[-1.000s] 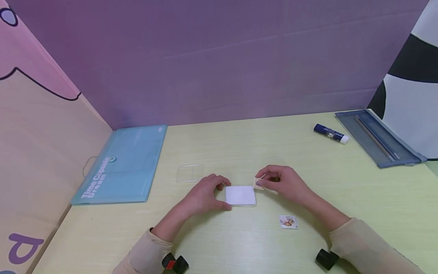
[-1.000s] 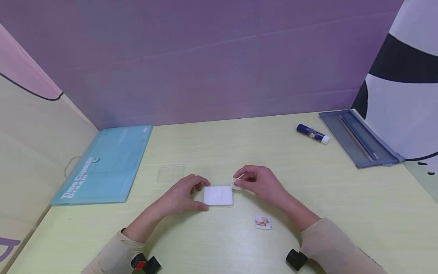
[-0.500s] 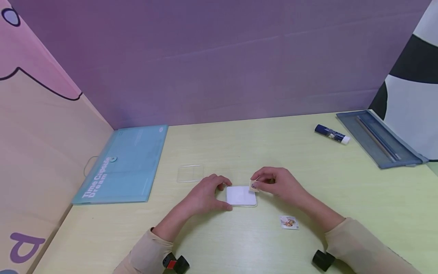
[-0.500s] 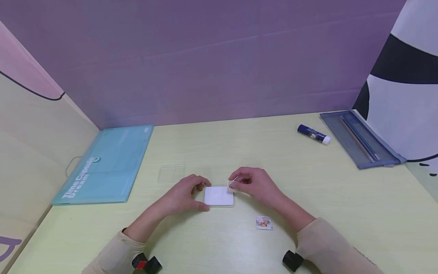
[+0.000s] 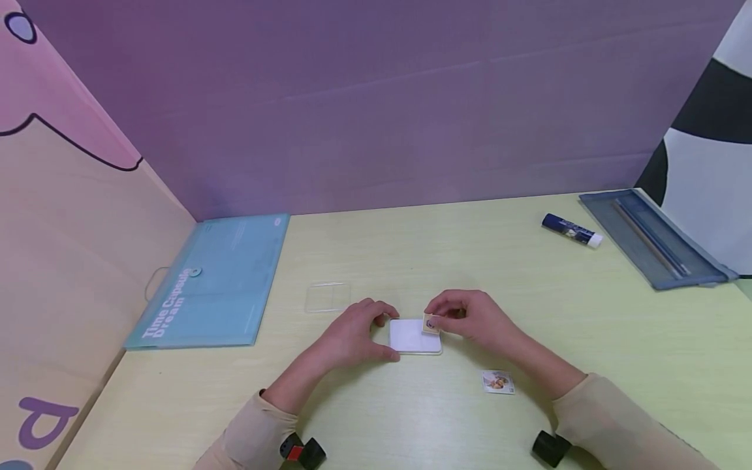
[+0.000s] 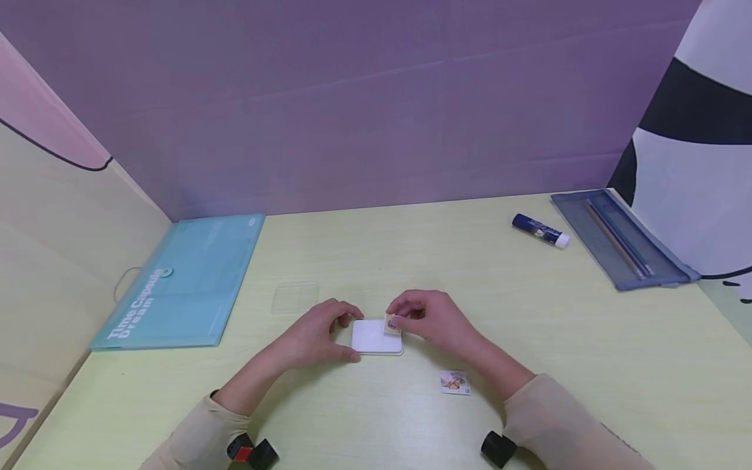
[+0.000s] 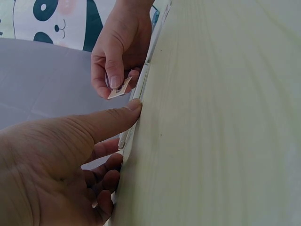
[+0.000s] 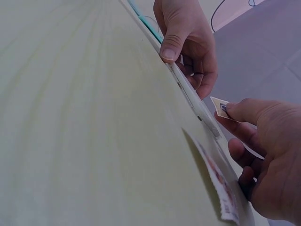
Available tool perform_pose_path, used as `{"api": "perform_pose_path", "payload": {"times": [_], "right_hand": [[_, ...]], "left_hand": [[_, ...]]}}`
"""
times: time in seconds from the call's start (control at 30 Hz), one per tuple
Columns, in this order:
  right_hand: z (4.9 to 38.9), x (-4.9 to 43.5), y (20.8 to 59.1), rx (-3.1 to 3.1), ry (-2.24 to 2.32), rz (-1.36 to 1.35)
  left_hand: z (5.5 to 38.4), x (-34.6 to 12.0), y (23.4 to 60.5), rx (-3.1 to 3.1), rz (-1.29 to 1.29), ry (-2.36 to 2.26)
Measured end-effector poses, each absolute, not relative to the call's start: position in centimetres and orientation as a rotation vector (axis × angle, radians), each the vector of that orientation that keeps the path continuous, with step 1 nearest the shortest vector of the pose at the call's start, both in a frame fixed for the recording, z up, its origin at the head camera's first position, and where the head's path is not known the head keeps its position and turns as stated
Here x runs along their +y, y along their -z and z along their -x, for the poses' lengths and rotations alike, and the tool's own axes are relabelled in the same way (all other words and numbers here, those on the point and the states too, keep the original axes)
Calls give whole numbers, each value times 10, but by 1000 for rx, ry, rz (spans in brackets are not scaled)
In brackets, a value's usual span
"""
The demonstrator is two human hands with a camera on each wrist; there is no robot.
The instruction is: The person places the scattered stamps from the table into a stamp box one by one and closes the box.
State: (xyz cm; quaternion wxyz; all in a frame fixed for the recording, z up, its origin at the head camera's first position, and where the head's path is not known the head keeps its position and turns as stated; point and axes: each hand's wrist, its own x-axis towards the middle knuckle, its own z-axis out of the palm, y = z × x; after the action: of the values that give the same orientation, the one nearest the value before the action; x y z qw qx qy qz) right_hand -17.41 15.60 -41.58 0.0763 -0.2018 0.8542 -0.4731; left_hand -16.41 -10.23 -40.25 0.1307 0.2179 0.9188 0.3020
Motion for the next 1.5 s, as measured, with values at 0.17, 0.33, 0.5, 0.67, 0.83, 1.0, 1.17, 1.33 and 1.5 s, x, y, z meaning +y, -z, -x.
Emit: {"api": "perform_pose_path", "payload": {"times": [0.17, 0.33, 0.5, 0.67, 0.83, 1.0, 1.17, 1.33, 1.5], "right_hand": [[173, 155, 416, 2565, 1400, 587], [172, 153, 417, 2558, 1410, 606], [173, 150, 420, 2547, 1391, 610], [172, 149, 419, 2550, 1364, 604], [171, 150, 419, 2561, 1338, 588], [170, 150, 419, 2563, 1338, 599], [170, 150, 419, 2566, 1351, 626], [171, 151, 419, 2569, 1354, 650], [171, 151, 421, 2568, 1356, 654]], "left_hand": [[164, -102, 403, 2664, -626, -882], [164, -103, 403, 2663, -625, -882], [164, -103, 403, 2663, -633, -880], [164, -103, 402, 2663, -634, -876], [164, -102, 402, 2664, -632, -875], [163, -102, 401, 2662, -628, -878], [163, -102, 402, 2664, -635, -877], [164, -103, 402, 2670, -640, -869], [164, -103, 403, 2670, -637, -869]]}}
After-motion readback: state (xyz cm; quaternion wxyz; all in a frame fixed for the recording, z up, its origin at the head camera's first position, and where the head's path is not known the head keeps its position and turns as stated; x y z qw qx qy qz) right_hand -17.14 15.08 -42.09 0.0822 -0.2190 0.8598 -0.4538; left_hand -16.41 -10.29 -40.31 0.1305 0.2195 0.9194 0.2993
